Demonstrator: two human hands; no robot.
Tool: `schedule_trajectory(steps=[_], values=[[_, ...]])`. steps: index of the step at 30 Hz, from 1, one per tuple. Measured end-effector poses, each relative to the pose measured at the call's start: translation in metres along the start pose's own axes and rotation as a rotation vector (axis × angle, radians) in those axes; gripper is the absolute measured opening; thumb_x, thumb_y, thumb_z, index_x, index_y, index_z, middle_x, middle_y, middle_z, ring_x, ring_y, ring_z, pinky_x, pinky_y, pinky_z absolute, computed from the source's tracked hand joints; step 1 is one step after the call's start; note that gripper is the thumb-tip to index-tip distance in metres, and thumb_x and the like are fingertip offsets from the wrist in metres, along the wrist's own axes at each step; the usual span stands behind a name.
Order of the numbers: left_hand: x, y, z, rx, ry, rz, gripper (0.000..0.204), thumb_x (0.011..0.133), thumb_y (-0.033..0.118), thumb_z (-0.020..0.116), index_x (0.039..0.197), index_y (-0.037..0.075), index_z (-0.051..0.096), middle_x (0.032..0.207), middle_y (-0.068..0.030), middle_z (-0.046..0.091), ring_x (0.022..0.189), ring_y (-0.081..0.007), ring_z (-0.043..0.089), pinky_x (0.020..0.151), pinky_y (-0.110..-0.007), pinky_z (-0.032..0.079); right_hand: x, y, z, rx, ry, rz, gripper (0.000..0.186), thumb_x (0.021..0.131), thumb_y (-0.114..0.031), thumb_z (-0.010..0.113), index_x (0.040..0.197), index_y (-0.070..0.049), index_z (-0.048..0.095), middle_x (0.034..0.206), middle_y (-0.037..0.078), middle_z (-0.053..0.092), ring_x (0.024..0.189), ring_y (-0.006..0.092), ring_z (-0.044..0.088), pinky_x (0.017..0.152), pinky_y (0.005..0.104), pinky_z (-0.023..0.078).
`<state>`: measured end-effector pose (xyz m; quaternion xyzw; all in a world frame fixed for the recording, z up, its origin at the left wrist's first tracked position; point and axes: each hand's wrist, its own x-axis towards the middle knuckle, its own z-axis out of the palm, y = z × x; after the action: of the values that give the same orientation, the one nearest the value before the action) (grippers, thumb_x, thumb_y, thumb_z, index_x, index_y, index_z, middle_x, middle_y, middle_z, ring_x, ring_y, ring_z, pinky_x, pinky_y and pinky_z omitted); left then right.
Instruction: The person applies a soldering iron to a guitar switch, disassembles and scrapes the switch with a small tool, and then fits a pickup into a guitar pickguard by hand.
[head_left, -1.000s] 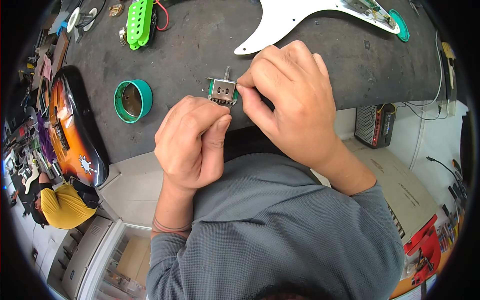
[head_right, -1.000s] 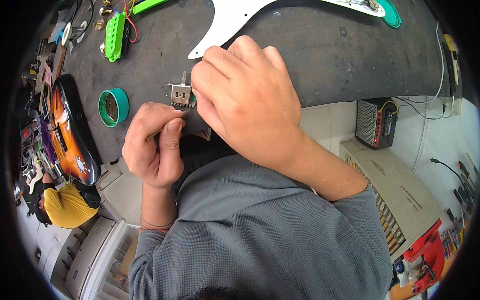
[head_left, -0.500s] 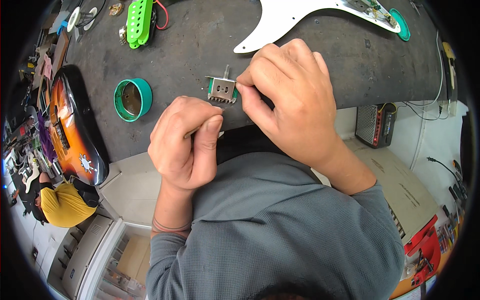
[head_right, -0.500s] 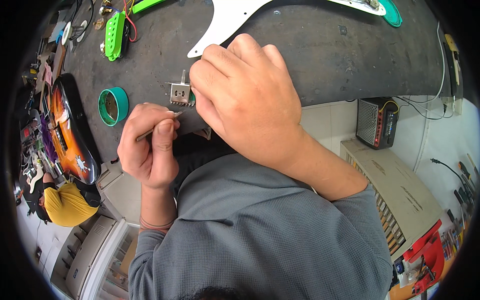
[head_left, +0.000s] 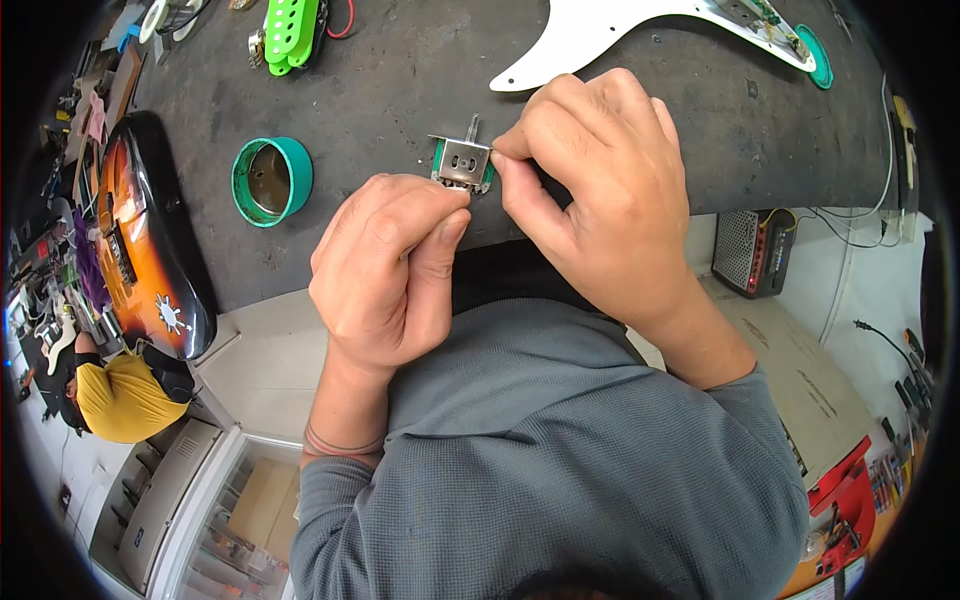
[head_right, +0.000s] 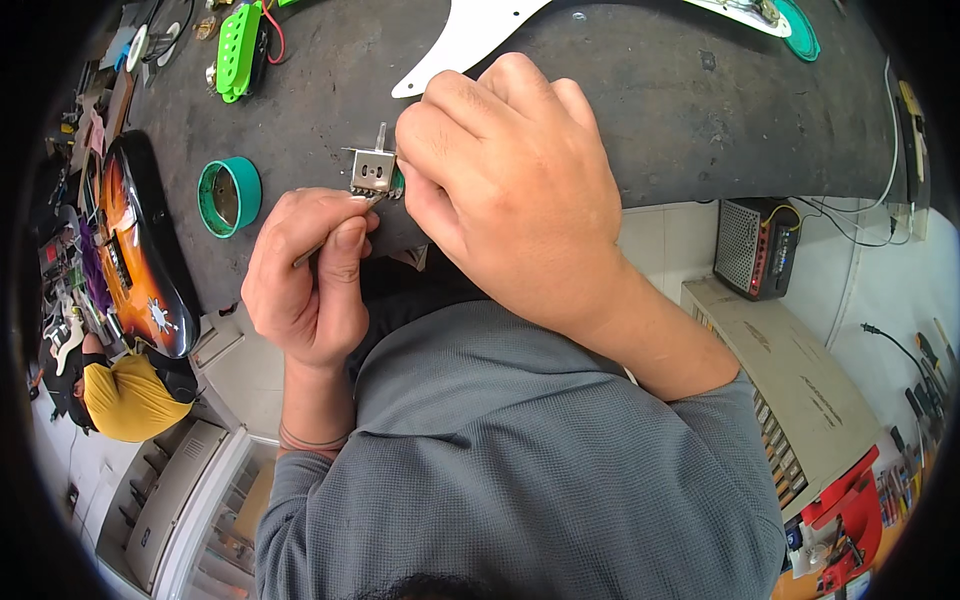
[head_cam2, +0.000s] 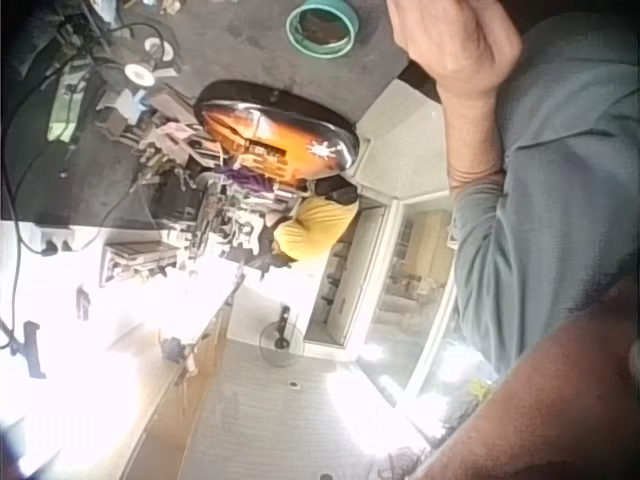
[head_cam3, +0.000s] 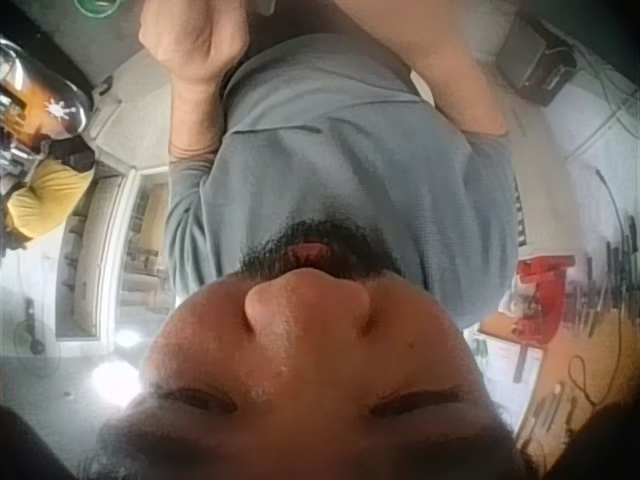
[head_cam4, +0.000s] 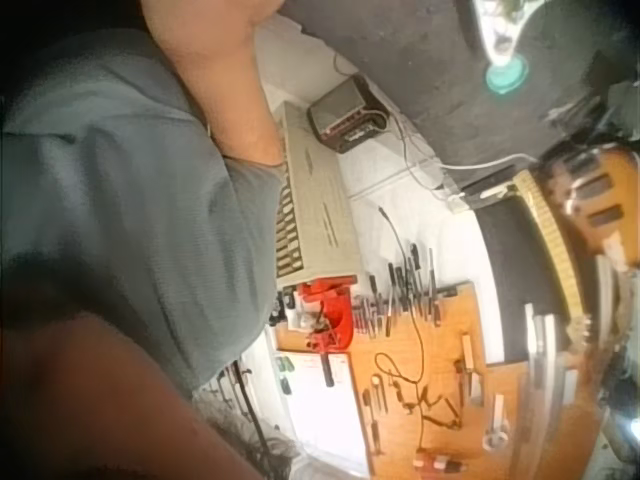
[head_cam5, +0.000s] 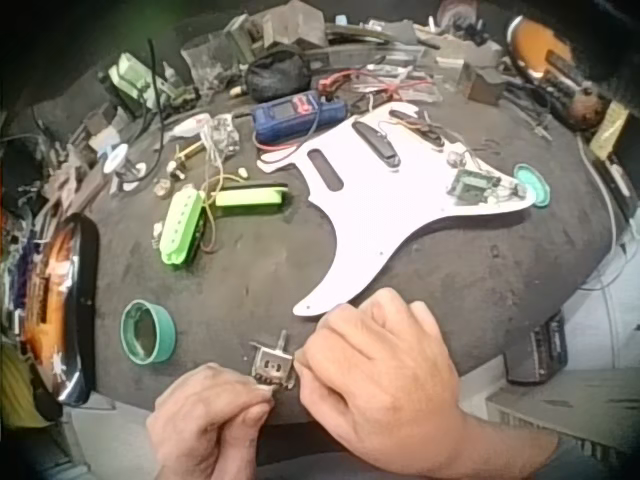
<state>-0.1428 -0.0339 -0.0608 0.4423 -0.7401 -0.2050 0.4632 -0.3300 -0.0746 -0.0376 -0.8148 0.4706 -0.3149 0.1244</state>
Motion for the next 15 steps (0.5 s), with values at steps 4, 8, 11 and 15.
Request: schedule_trajectory(steps=[4,8,11,15], values=[[0.0035,0.0014,-0.0033,0.007,-0.036,0.020,0.014,0.087,-0.009,0.075,0.096,-0.004,0.067,0.080,-0.0133,0.070,0.065,-0.0265,0.065,0.063,-0.034,0.054,0.0014,-0.0026,-0.0006,0.003,0.006,0.004,0.014,0.076,-0.008,0.079,0.084,-0.011,0.068,0.087,-0.002,0.063,0.084,0.0219,0.055,0.073,0.0368,0.040],[0.0005,-0.0001,-0.0038,-0.020,0.008,0.035,0.012,0.087,-0.009,0.075,0.094,-0.004,0.066,0.079,-0.0132,0.070,0.064,-0.0258,0.064,0.062,-0.035,0.053,0.0005,-0.0025,-0.0005,0.004,0.006,0.012,0.014,0.076,-0.008,0.079,0.083,-0.011,0.068,0.087,-0.002,0.063,0.084,0.0220,0.055,0.074,0.0370,0.040],[-0.0023,0.0001,-0.0063,-0.051,0.031,-0.023,0.012,0.088,-0.009,0.075,0.094,-0.005,0.066,0.079,-0.0136,0.070,0.065,-0.0253,0.064,0.062,-0.035,0.053,-0.0001,-0.0004,-0.0012,0.004,-0.011,0.001,0.014,0.076,-0.008,0.079,0.083,-0.011,0.068,0.087,-0.002,0.063,0.084,0.0221,0.055,0.074,0.0373,0.040],[-0.0037,-0.0014,-0.0076,-0.036,0.031,0.002,0.009,0.093,-0.009,0.070,0.099,-0.007,0.065,0.081,-0.0148,0.069,0.067,-0.0220,0.063,0.062,-0.032,0.051,0.0011,-0.0035,-0.0014,-0.005,-0.025,0.010,0.014,0.076,-0.008,0.078,0.083,-0.011,0.067,0.086,-0.002,0.062,0.084,0.0223,0.055,0.074,0.0374,0.040]])
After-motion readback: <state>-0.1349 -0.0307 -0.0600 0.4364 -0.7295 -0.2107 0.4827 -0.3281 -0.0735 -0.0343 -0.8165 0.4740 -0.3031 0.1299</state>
